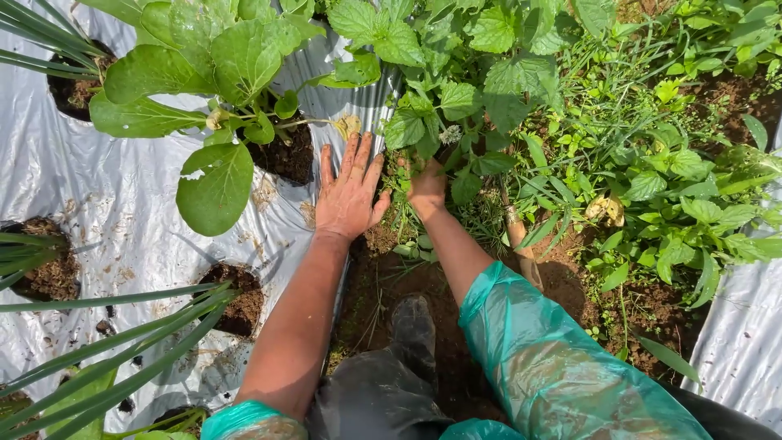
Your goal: Weeding a garden bed by pulling unwanted plants by hand and using a small hand tool to clear the soil.
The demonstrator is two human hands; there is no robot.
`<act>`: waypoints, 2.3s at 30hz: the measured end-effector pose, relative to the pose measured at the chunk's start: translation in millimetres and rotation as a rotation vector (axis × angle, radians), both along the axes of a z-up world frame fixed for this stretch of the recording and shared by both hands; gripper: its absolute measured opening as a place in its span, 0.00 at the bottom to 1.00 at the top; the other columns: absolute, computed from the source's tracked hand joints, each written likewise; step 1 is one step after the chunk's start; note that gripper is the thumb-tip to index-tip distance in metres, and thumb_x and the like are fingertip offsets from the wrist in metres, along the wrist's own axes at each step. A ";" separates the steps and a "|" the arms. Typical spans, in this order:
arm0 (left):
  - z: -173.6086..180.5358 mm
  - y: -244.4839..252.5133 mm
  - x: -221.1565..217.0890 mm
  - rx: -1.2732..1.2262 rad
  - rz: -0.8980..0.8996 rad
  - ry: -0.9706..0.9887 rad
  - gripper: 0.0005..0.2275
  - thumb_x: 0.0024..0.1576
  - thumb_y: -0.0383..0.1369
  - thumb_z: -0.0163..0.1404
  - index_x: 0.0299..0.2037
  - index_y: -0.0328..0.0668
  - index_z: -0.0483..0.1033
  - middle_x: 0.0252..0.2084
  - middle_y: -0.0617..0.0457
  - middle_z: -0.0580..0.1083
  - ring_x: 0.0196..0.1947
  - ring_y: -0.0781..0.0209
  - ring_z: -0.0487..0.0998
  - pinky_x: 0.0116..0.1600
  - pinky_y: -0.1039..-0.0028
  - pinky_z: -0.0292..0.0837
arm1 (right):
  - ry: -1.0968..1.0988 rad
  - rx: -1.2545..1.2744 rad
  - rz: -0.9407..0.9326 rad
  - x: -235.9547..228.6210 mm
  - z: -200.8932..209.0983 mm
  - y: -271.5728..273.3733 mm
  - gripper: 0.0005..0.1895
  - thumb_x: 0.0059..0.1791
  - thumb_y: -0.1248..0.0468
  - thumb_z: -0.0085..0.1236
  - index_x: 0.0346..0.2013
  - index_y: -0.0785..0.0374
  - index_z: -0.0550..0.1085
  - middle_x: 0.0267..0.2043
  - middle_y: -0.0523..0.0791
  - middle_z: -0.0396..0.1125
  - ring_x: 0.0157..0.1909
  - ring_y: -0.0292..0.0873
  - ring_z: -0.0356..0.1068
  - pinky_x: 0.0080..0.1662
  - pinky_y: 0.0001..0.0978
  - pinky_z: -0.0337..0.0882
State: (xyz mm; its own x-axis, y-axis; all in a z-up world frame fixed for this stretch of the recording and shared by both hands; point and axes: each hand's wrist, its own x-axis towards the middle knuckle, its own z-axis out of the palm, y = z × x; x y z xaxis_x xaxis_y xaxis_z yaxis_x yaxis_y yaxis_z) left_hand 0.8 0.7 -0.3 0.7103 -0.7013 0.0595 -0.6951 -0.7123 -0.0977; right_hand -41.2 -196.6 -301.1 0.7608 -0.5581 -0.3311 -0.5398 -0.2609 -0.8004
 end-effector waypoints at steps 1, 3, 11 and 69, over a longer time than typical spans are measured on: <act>-0.5 0.1 -0.2 -0.010 0.000 0.002 0.28 0.61 0.52 0.36 0.70 0.51 0.62 0.81 0.43 0.44 0.81 0.46 0.38 0.75 0.38 0.29 | 0.050 -0.171 0.095 3.9 -0.5 -0.3 0.19 0.58 0.61 0.52 0.60 0.70 0.68 0.46 0.59 0.71 0.46 0.54 0.75 0.45 0.44 0.78; -0.8 0.6 -0.8 -0.019 0.000 0.007 0.28 0.61 0.51 0.37 0.70 0.51 0.62 0.81 0.43 0.44 0.81 0.46 0.38 0.75 0.38 0.29 | 0.101 -0.341 0.192 7.8 -0.2 0.1 0.19 0.58 0.60 0.53 0.59 0.70 0.69 0.45 0.58 0.72 0.44 0.51 0.75 0.43 0.41 0.77; 0.1 -0.3 0.0 -0.011 0.001 0.008 0.28 0.60 0.51 0.39 0.70 0.51 0.63 0.81 0.43 0.45 0.81 0.47 0.38 0.75 0.38 0.28 | 0.108 -0.628 0.330 -0.6 80.0 11.2 0.20 0.56 0.54 0.54 0.48 0.71 0.68 0.34 0.48 0.68 0.32 0.38 0.70 0.36 0.26 0.73; -6.5 3.1 0.1 0.039 0.004 0.060 0.23 0.61 0.51 0.33 0.62 0.53 0.64 0.72 0.42 0.59 0.76 0.46 0.52 0.75 0.36 0.32 | -0.284 -0.153 0.185 12.3 244.2 48.0 0.12 0.50 0.64 0.59 0.43 0.71 0.76 0.32 0.62 0.72 0.35 0.61 0.73 0.37 0.54 0.67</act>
State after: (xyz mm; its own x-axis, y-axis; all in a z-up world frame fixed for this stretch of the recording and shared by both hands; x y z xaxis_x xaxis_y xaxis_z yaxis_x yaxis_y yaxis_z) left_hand 0.9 3.8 -6.8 0.7150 -0.6991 -0.0102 -0.6973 -0.7119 -0.0836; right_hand -28.9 -148.6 -56.9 0.9032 -0.4289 -0.0156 -0.2339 -0.4615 -0.8557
